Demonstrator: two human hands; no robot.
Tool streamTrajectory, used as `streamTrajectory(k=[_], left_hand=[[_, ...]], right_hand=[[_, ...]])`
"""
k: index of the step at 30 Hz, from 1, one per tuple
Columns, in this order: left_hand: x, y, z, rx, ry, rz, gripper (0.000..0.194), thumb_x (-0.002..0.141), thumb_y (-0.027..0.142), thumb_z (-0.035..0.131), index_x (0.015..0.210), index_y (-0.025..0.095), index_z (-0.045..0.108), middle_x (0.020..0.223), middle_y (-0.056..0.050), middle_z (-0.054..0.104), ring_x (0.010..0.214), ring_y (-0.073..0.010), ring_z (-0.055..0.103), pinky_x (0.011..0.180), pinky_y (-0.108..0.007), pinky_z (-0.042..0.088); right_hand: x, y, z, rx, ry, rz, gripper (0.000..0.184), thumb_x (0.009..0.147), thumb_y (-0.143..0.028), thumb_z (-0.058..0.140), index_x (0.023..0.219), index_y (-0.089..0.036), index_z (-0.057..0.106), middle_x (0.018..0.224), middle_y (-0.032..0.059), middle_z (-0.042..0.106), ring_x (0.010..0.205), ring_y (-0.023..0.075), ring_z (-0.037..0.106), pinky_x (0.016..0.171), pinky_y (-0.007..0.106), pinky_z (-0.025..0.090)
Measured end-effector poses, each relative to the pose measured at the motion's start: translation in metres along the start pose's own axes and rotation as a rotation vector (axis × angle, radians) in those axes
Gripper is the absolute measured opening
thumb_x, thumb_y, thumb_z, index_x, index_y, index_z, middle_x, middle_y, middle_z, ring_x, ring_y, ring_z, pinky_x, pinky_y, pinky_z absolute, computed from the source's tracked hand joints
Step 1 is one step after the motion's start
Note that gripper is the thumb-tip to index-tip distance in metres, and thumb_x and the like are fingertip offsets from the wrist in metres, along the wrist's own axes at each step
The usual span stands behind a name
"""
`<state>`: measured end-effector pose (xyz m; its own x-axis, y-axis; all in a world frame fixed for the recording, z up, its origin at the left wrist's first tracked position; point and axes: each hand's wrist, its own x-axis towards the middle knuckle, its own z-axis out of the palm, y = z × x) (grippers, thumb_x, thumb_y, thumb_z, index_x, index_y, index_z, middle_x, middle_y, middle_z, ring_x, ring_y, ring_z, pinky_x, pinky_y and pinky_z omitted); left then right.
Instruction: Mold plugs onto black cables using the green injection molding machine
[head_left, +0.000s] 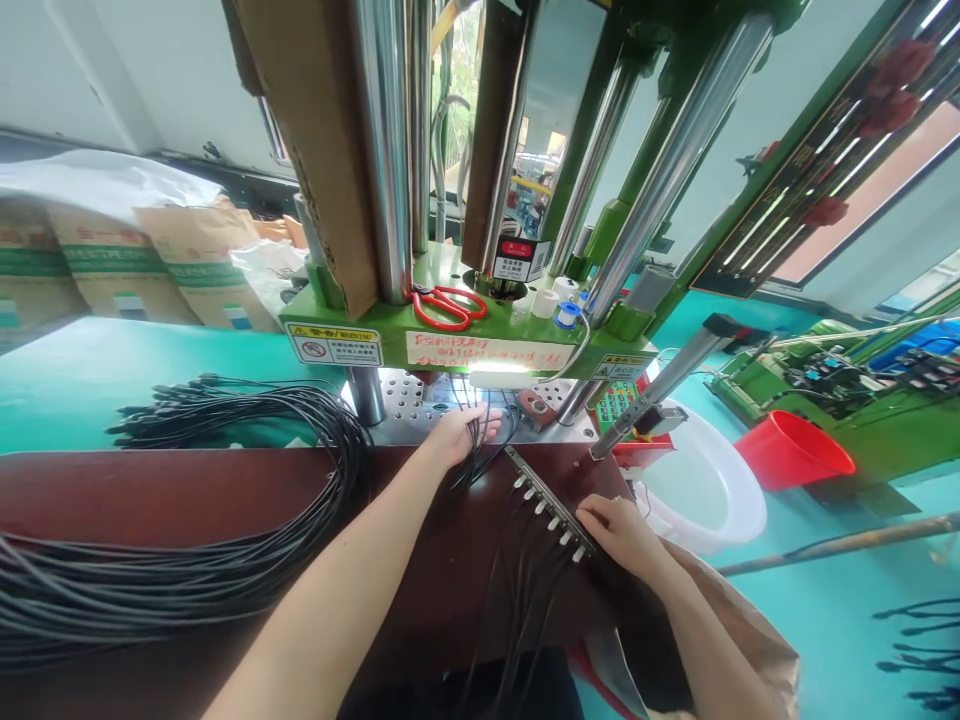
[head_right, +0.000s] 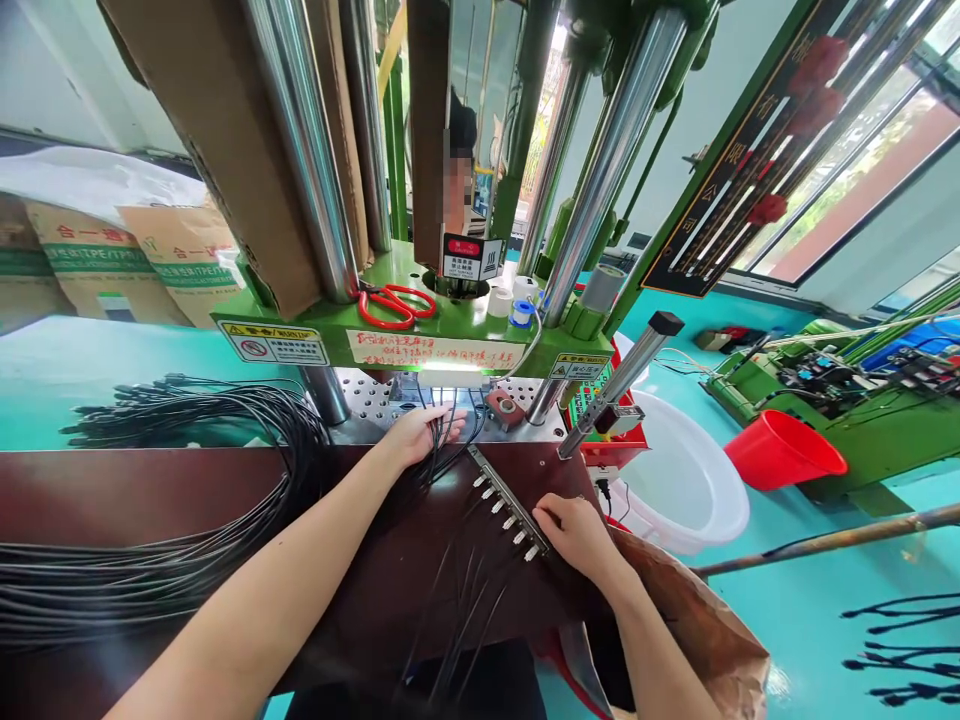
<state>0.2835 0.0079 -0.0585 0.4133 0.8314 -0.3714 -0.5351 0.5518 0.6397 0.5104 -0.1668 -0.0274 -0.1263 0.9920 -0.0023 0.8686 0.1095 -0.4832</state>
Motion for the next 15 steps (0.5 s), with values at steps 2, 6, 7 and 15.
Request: streamTrajectory(k=[2, 6, 7, 15], left_hand=[[0.001, 0.000, -0.001, 0.001, -0.008, 0.003, 0.010, 0.075, 0.011, 0.059, 0.085, 0.007, 0.058, 0.076, -0.015, 0.069, 0.058, -0.0181, 0.066, 0.049, -0.025, 0.053], [0.002, 0.000, -0.002, 0.007, -0.016, 0.004, 0.007, 0.075, 0.012, 0.059, 0.079, 0.007, 0.059, 0.074, -0.014, 0.068, 0.056, -0.0167, 0.065, 0.049, -0.024, 0.053], [0.002, -0.001, -0.002, 0.009, -0.017, 0.004, 0.007, 0.075, 0.012, 0.059, 0.079, 0.007, 0.059, 0.073, -0.014, 0.068, 0.055, -0.0162, 0.064, 0.049, -0.024, 0.053], [0.000, 0.000, 0.001, 0.005, -0.008, 0.009, 0.006, 0.075, 0.012, 0.059, 0.079, 0.009, 0.057, 0.072, -0.012, 0.068, 0.056, -0.0159, 0.065, 0.049, -0.023, 0.053]], right_hand=[[0.009, -0.010, -0.008, -0.016, 0.035, -0.046, 0.027, 0.088, -0.031, 0.037, 0.078, -0.019, 0.060, 0.070, 0.0011, 0.064, 0.063, 0.0156, 0.057, 0.061, 0.027, 0.039], [0.053, -0.024, -0.012, 0.031, 0.163, -0.114, 0.023, 0.086, -0.028, 0.041, 0.091, -0.019, 0.061, 0.086, 0.0031, 0.067, 0.078, 0.0169, 0.060, 0.072, 0.028, 0.042], [0.070, -0.027, -0.010, 0.064, 0.189, -0.121, 0.024, 0.085, -0.027, 0.042, 0.097, -0.019, 0.061, 0.088, 0.0037, 0.067, 0.080, 0.0170, 0.060, 0.073, 0.028, 0.043], [0.207, -0.069, 0.009, 0.182, 0.359, -0.147, 0.024, 0.088, -0.027, 0.046, 0.106, -0.015, 0.056, 0.108, 0.0088, 0.058, 0.093, 0.0187, 0.056, 0.083, 0.038, 0.045]])
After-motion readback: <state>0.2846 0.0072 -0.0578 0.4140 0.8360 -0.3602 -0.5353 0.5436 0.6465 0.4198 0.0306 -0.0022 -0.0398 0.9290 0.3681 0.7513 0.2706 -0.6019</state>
